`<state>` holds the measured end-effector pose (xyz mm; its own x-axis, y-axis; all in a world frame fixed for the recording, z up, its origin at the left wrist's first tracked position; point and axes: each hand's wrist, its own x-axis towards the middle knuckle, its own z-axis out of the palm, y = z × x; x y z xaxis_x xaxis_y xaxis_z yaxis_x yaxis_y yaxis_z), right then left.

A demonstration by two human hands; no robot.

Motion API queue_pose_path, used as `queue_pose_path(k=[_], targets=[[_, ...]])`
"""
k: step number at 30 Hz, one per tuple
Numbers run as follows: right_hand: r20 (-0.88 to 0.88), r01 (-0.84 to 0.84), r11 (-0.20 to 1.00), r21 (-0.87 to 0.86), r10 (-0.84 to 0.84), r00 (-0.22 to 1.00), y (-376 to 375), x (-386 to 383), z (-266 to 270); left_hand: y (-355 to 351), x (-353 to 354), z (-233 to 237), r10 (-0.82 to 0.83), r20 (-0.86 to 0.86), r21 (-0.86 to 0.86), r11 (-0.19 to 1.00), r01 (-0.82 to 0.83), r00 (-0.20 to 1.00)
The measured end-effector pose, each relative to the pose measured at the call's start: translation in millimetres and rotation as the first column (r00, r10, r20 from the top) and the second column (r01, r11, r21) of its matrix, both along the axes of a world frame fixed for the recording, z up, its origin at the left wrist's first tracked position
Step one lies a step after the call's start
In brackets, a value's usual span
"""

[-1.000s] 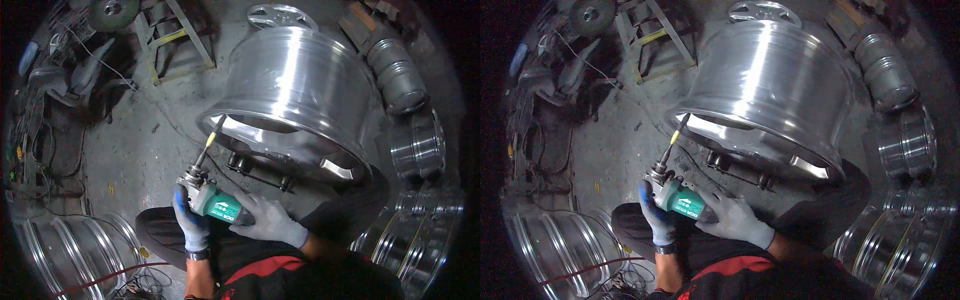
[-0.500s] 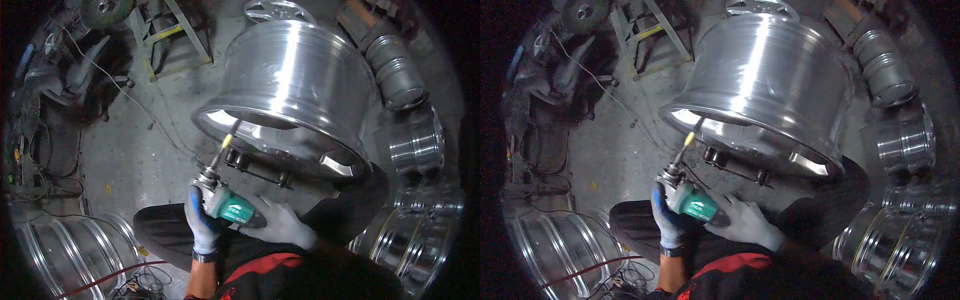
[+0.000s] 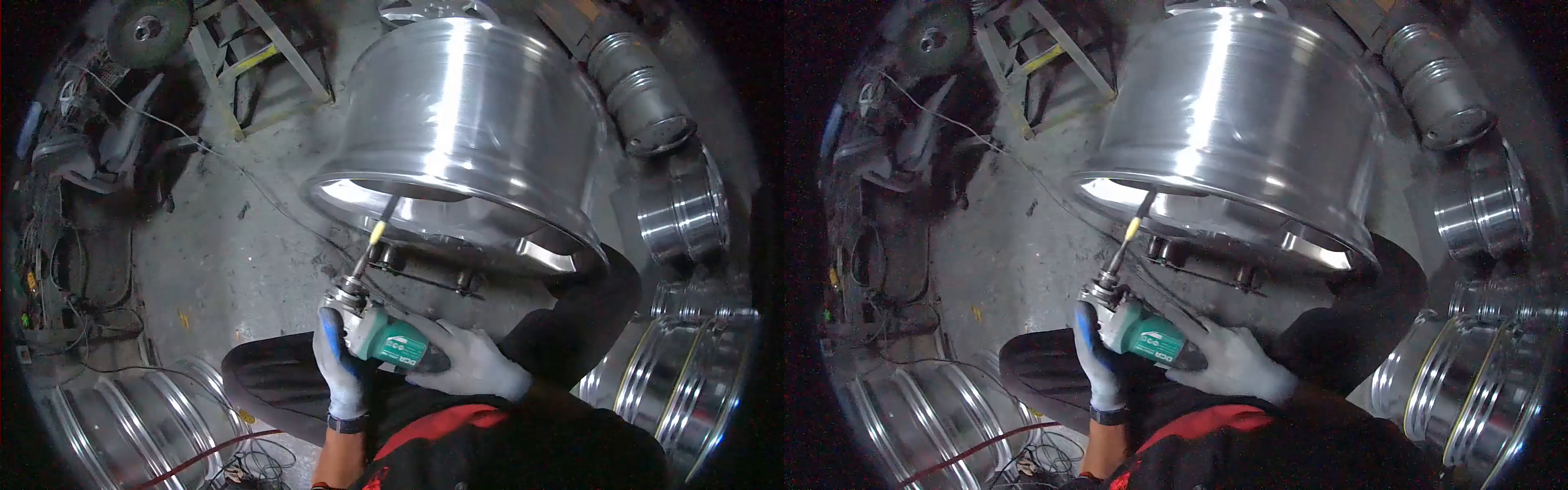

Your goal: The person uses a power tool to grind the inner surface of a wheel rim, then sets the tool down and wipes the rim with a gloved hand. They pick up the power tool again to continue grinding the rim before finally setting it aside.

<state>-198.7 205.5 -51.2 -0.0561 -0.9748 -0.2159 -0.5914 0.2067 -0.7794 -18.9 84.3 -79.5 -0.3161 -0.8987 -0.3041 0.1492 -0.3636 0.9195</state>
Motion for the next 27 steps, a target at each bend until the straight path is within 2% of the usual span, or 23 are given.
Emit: queue_pose_path(k=[2,4,6,8,9,10,11,12,14,18,20,21,26,27], targets=[[-0.02,0.009,0.997,0.072,-0.007,1.0,6,0,-6,1,-2,-3,0.016,-0.009,0.013,1.0,-0.016,1.0],[-0.049,0.003,0.997,0.071,0.001,0.999,0,3,-3,1,-1,-3,0.034,-0.014,0.024,0.999,-0.034,0.999],[-0.074,-0.003,0.998,0.067,0.008,0.997,-8,7,-3,-5,0,2,0.033,0.058,-0.059,0.998,-0.03,0.998],[-0.081,-0.068,0.998,0.016,0.069,0.994,-19,12,-5,-12,-1,16,0.131,-0.032,-0.032,0.991,-0.132,0.991],[-0.077,-0.067,0.998,0.015,0.068,0.995,-24,14,-8,-19,10,5,0.126,-0.115,0.047,0.992,-0.121,0.985],[-0.082,-0.071,0.996,-0.06,0.066,0.994,-29,17,-12,-27,20,-6,0.125,-0.198,0.123,0.987,-0.102,0.972],[-0.086,-0.075,0.988,-0.133,0.064,0.994,-34,20,-13,-29,16,13,0.178,-0.335,0.246,0.964,-0.096,0.925],[-0.082,-0.073,0.988,-0.136,0.062,0.995,-40,22,-12,-33,17,16,0.188,-0.217,0.139,0.977,-0.161,0.958],[-0.102,-0.102,0.991,-0.086,0.093,0.99,-50,26,-7,-41,18,21,0.223,-0.308,0.176,0.969,-0.175,0.925],[-0.074,-0.092,0.993,-0.073,0.087,0.993,-51,35,-9,-47,22,26,0.198,-0.265,0.135,0.977,-0.167,0.944],[-0.037,-0.048,0.993,-0.112,0.044,0.998,-45,38,-12,-44,20,33,0.152,-0.052,0.006,0.988,-0.152,0.987],[-0.036,-0.049,0.993,-0.11,0.045,0.998,-42,41,-14,-44,19,35,0.151,-0.173,0.106,0.985,-0.134,0.973],[0.009,-0.003,0.986,-0.165,0.004,1.0,-44,50,-15,-45,23,42,0.16,-0.128,0.088,0.985,-0.149,0.979],[0.012,-0.002,0.986,-0.166,0.004,1.0,-49,50,-13,-47,20,43,0.238,-0.228,0.158,0.966,-0.206,0.944]])
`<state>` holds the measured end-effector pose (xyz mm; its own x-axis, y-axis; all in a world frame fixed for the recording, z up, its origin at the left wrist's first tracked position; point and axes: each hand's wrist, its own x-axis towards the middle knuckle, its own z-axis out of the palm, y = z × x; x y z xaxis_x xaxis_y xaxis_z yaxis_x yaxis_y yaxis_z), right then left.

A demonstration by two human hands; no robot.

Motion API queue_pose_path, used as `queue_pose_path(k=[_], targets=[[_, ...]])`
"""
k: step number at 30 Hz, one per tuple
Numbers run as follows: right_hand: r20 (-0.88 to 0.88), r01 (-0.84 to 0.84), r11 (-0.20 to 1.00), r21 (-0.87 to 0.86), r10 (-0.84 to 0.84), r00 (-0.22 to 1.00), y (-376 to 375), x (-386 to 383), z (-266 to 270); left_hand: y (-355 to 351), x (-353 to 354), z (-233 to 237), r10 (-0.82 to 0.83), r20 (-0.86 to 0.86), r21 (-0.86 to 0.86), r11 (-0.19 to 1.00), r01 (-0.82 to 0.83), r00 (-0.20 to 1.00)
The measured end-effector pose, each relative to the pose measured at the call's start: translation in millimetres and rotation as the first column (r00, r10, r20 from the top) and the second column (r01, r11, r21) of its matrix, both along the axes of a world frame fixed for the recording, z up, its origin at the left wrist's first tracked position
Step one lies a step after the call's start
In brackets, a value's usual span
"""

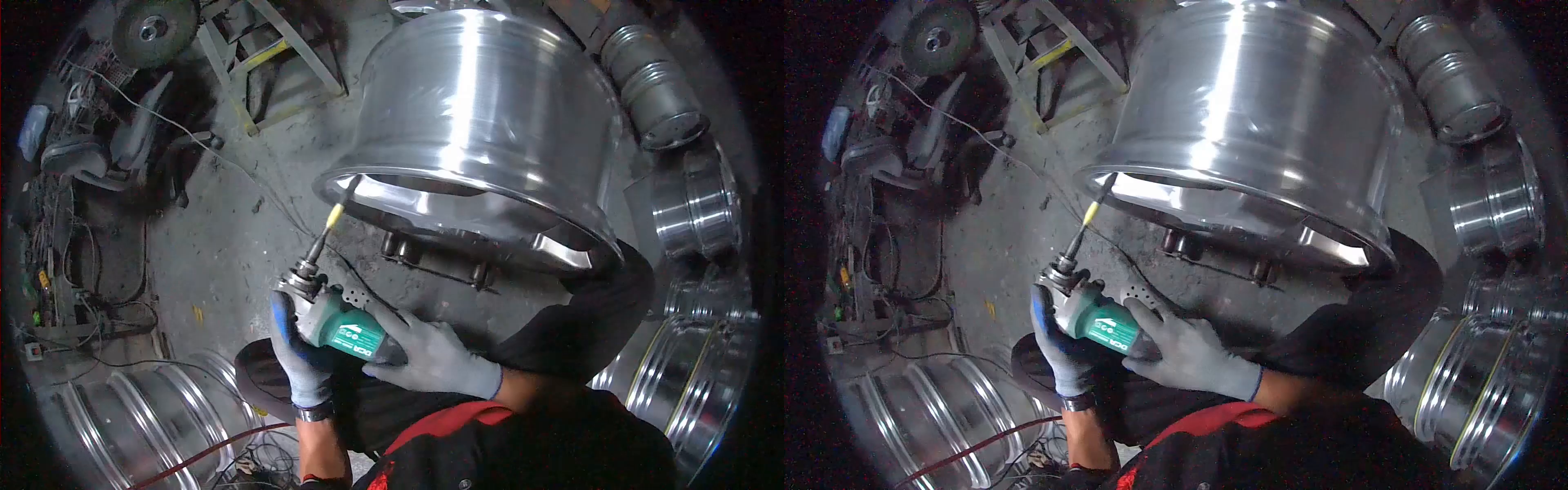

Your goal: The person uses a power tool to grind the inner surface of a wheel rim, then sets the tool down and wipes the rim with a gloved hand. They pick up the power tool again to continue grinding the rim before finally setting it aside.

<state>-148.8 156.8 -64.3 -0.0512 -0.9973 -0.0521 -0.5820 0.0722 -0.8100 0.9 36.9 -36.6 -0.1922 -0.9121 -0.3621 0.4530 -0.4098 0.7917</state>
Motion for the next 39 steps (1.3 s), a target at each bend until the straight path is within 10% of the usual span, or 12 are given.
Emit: queue_pose_path(k=[21,39], targets=[[0.255,0.029,0.997,-0.069,-0.01,0.967,-26,48,-10,-33,24,22,-0.065,0.048,0.025,0.998,0.064,0.997],[0.127,0.092,0.979,-0.182,-0.07,0.989,-26,53,-12,-43,39,6,-0.103,0.102,-0.034,0.994,0.107,0.989]])
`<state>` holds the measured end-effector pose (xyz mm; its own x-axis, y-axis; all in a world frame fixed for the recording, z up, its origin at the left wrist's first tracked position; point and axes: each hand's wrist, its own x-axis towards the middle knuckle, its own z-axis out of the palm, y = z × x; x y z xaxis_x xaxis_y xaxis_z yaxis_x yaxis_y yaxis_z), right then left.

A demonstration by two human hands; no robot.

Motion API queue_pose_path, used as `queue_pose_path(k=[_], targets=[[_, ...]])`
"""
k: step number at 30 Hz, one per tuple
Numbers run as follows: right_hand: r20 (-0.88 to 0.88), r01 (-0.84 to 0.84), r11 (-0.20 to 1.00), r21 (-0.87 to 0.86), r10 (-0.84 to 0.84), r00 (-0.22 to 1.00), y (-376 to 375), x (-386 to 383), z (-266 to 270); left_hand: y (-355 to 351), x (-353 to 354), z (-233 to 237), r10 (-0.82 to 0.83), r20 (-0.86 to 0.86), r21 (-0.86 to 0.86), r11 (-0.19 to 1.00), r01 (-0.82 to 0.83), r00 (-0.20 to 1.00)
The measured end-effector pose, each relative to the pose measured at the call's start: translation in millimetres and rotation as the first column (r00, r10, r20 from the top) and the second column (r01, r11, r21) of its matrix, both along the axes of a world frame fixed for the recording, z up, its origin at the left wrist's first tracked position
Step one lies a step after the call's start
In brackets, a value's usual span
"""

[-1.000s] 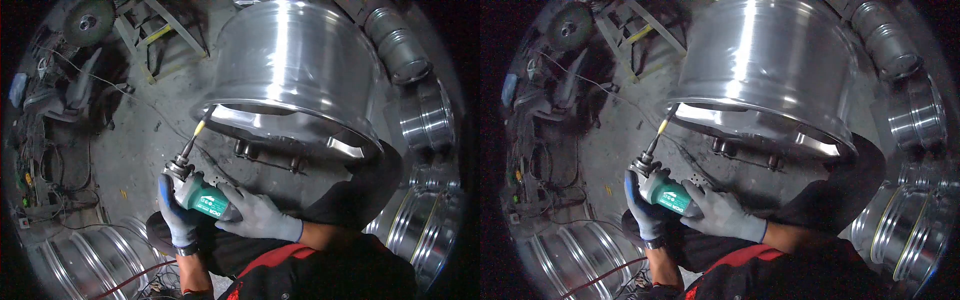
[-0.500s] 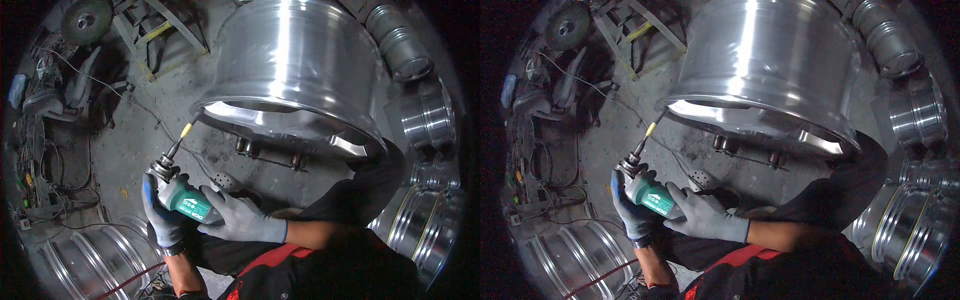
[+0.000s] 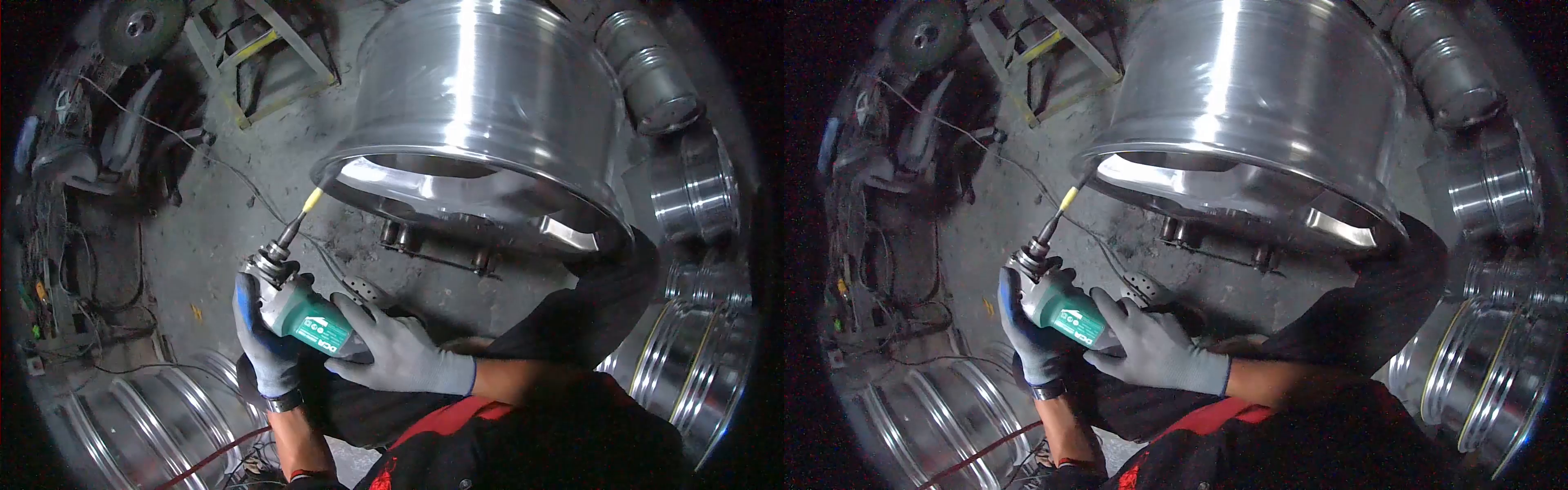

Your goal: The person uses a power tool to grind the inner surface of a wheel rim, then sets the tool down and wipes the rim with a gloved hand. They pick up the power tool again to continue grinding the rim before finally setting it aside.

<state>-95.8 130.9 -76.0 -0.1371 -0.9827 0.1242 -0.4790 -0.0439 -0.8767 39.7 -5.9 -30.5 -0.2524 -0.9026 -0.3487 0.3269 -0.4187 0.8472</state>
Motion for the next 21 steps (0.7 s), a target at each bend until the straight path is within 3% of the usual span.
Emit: queue_pose_path(k=[3,6,9,14,16,21], targets=[[0.017,-0.018,1.0,0.012,0.018,1.0,-4,1,1,-4,5,0,-0.066,-0.03,0.005,0.998,0.066,0.997],[0.04,-0.039,0.999,0.037,0.038,0.998,-7,1,2,-2,-2,7,-0.02,0.035,-0.025,0.999,0.021,0.999],[0.052,-0.016,0.999,0.037,0.014,0.999,-6,4,-2,-5,-13,14,0.009,-0.06,0.081,0.997,-0.004,0.998],[0.03,0.017,0.999,0.044,-0.019,0.999,-8,2,-1,-10,-13,9,-0.018,0.028,0.034,0.999,0.017,0.999],[0.048,0.015,0.998,-0.055,-0.012,0.999,-9,3,-7,-6,-15,12,-0.01,0.014,0.007,1.0,0.01,1.0],[0.03,-0.037,0.999,0.016,0.037,0.999,-11,2,1,-4,-12,13,0.002,-0.028,0.03,1.0,-0.001,1.0]])
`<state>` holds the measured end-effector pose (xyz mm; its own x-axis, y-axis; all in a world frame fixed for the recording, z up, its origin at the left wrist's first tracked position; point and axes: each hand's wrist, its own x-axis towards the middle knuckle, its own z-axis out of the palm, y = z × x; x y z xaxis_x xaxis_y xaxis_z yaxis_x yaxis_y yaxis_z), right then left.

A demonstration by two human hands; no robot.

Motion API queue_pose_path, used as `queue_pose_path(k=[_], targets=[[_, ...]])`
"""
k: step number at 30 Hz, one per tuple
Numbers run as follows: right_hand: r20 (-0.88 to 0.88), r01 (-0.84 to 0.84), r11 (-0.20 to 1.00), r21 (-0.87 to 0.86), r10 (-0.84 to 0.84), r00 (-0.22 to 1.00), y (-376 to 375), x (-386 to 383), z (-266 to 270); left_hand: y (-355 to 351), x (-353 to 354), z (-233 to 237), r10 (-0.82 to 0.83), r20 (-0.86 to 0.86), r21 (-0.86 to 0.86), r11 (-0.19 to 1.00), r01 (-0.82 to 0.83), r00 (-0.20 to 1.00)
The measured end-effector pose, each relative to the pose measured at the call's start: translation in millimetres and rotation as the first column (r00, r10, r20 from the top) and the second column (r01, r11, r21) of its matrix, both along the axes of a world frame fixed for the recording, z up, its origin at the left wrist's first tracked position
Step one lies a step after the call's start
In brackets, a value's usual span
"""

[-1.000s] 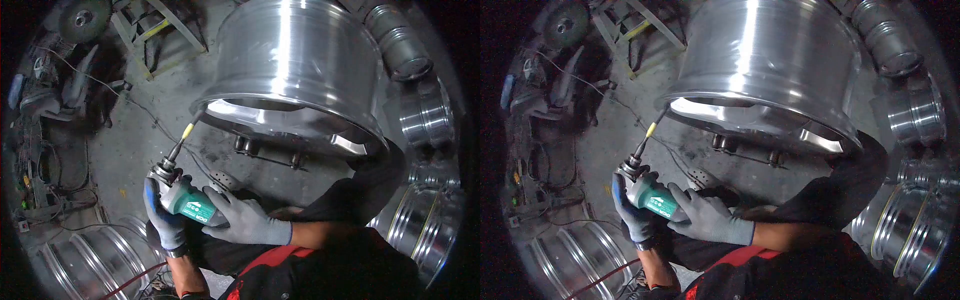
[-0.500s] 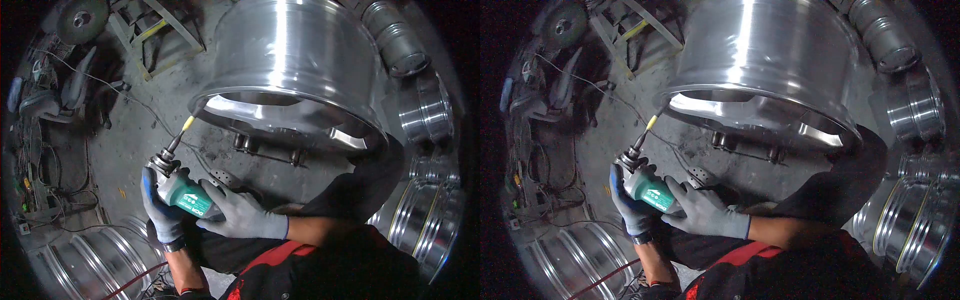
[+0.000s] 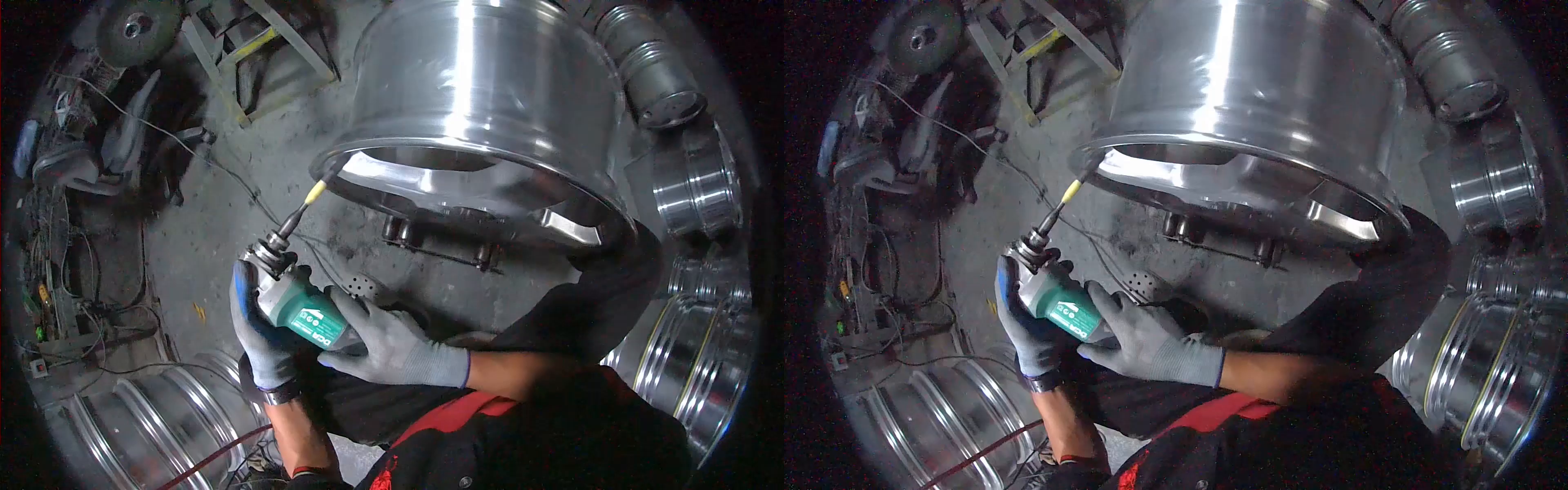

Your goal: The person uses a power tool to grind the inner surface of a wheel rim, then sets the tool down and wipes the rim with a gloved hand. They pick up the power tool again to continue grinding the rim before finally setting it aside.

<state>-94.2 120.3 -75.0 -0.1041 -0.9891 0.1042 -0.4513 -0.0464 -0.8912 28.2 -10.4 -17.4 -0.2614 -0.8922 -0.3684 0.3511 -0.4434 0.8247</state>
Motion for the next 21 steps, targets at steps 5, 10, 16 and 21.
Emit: queue_pose_path(k=[5,10,16,21], targets=[[-0.053,0.073,0.994,-0.083,-0.077,0.996,-2,0,0,-5,-4,-1,-0.022,0.103,-0.072,0.997,0.029,0.994],[0.029,0.04,0.994,-0.105,-0.038,0.999,-4,2,-2,-5,-2,0,0.004,-0.022,-0.009,1.0,-0.004,1.0],[0.034,0.069,0.991,-0.111,-0.066,0.997,-3,1,-6,-7,-3,2,-0.019,-0.005,0.032,0.999,0.019,1.0],[0.061,0.044,0.997,-0.067,-0.04,0.997,-5,-1,0,-8,-3,3,-0.036,0.194,-0.19,0.979,0.074,0.98]])
